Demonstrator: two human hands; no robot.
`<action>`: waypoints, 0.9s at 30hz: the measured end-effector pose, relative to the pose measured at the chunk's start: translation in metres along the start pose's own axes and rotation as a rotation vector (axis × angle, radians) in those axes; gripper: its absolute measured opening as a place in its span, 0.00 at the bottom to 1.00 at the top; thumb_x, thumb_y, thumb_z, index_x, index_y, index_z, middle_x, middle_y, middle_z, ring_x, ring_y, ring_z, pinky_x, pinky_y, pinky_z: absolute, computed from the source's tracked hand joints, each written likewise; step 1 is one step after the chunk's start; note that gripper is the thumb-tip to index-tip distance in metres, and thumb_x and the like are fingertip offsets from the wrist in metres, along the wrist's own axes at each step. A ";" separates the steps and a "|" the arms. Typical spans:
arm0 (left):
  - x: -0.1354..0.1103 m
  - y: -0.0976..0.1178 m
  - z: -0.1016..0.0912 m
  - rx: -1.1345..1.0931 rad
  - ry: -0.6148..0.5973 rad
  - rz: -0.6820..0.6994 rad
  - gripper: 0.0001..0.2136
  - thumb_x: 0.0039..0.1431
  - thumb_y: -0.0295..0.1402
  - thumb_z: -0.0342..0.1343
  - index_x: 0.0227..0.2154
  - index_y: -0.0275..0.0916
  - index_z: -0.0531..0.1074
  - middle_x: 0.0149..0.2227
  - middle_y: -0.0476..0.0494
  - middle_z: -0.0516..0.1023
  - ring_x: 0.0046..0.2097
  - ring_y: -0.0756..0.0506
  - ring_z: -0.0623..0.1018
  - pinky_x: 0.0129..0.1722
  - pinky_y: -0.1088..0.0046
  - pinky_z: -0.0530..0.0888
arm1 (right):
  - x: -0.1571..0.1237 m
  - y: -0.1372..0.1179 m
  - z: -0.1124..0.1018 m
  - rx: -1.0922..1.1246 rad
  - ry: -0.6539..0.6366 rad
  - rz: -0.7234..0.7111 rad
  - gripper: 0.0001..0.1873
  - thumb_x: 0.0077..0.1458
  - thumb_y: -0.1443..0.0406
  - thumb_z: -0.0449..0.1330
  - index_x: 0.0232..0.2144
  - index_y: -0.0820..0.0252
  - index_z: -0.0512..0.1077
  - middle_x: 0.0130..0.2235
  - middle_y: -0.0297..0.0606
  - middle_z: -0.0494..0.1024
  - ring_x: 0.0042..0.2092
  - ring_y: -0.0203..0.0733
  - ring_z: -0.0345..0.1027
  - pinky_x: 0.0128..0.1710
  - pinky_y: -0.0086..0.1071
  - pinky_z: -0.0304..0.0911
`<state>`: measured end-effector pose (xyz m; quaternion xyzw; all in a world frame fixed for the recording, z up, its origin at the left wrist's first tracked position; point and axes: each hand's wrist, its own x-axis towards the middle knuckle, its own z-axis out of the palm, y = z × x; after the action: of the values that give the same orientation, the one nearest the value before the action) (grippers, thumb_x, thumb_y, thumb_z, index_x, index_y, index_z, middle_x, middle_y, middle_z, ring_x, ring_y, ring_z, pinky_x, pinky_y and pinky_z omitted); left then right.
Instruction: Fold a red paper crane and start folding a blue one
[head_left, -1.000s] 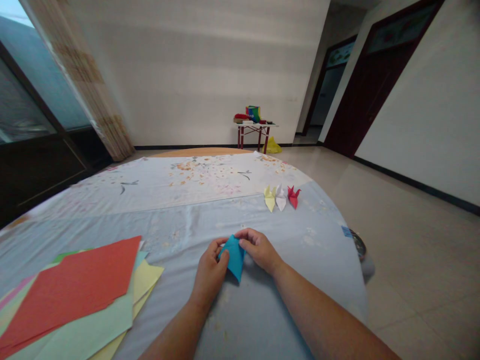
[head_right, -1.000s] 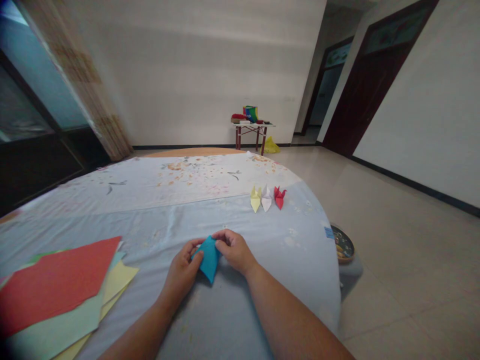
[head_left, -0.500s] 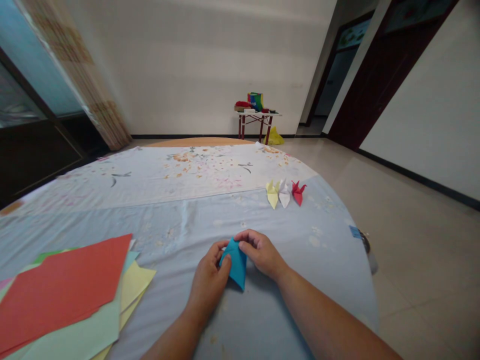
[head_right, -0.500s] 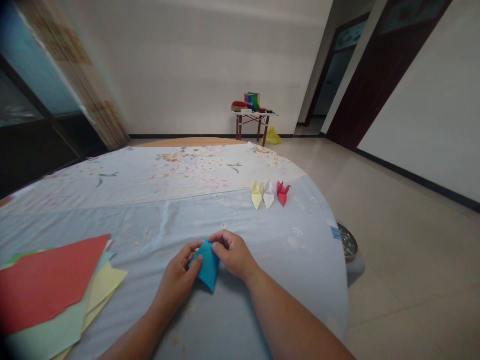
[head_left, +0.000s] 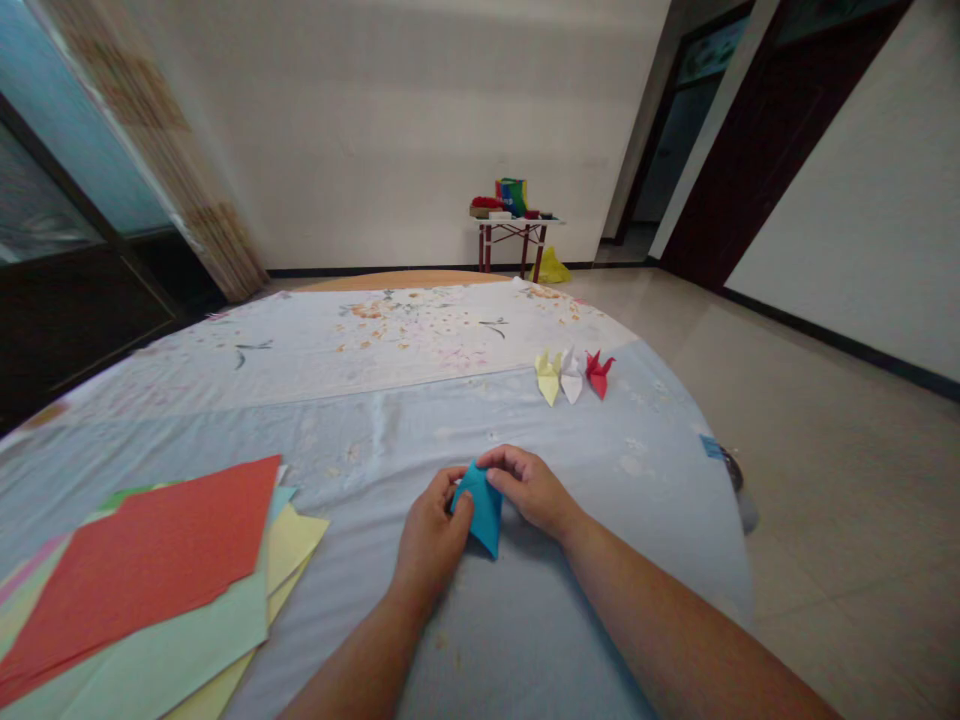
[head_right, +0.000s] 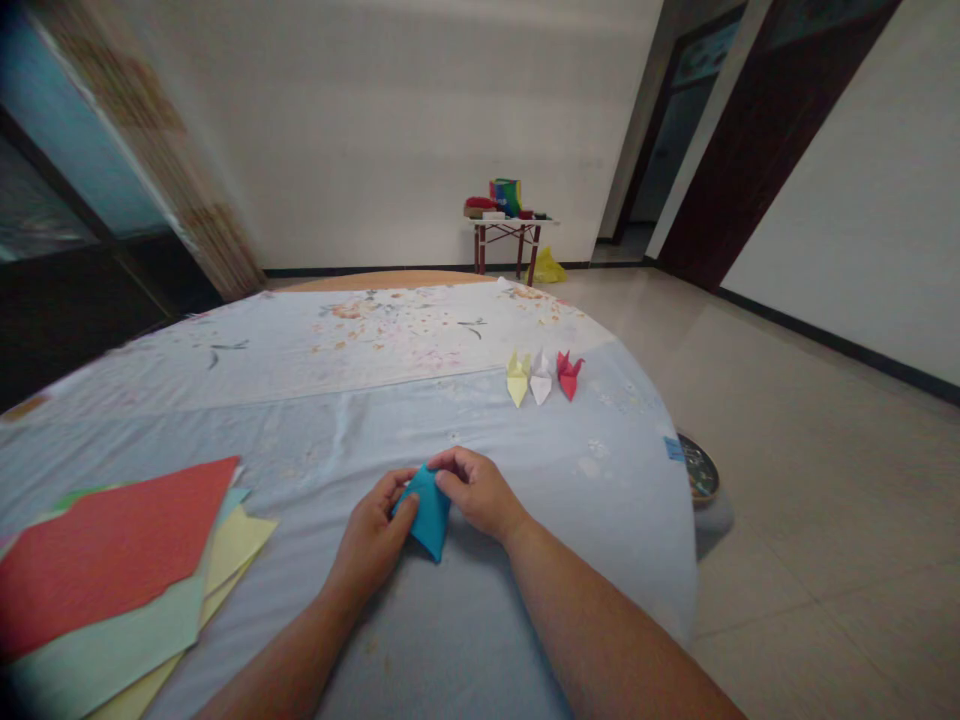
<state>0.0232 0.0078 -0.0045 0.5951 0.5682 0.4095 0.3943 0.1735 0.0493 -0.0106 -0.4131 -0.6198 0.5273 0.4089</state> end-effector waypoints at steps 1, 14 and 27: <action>0.000 0.000 0.000 0.003 -0.001 0.006 0.12 0.54 0.34 0.48 0.40 0.38 0.67 0.27 0.50 0.75 0.27 0.48 0.73 0.26 0.75 0.67 | 0.000 -0.001 0.000 0.003 -0.003 -0.001 0.09 0.49 0.65 0.55 0.35 0.61 0.69 0.30 0.33 0.72 0.31 0.34 0.63 0.33 0.28 0.59; 0.002 0.002 -0.003 -0.096 0.022 -0.005 0.13 0.52 0.37 0.50 0.40 0.37 0.68 0.29 0.49 0.77 0.29 0.47 0.74 0.29 0.74 0.69 | 0.001 0.002 -0.001 0.090 -0.058 -0.044 0.11 0.49 0.66 0.56 0.38 0.60 0.70 0.35 0.35 0.74 0.36 0.36 0.66 0.39 0.31 0.61; 0.007 -0.004 -0.012 -0.231 0.105 -0.093 0.17 0.50 0.40 0.53 0.41 0.36 0.69 0.31 0.47 0.78 0.30 0.47 0.74 0.30 0.73 0.71 | 0.002 0.005 0.006 0.133 0.001 -0.033 0.15 0.50 0.66 0.55 0.42 0.62 0.65 0.29 0.32 0.67 0.30 0.33 0.61 0.30 0.27 0.57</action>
<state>0.0107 0.0152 -0.0037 0.4964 0.5640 0.4842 0.4485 0.1680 0.0495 -0.0159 -0.3749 -0.5900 0.5604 0.4443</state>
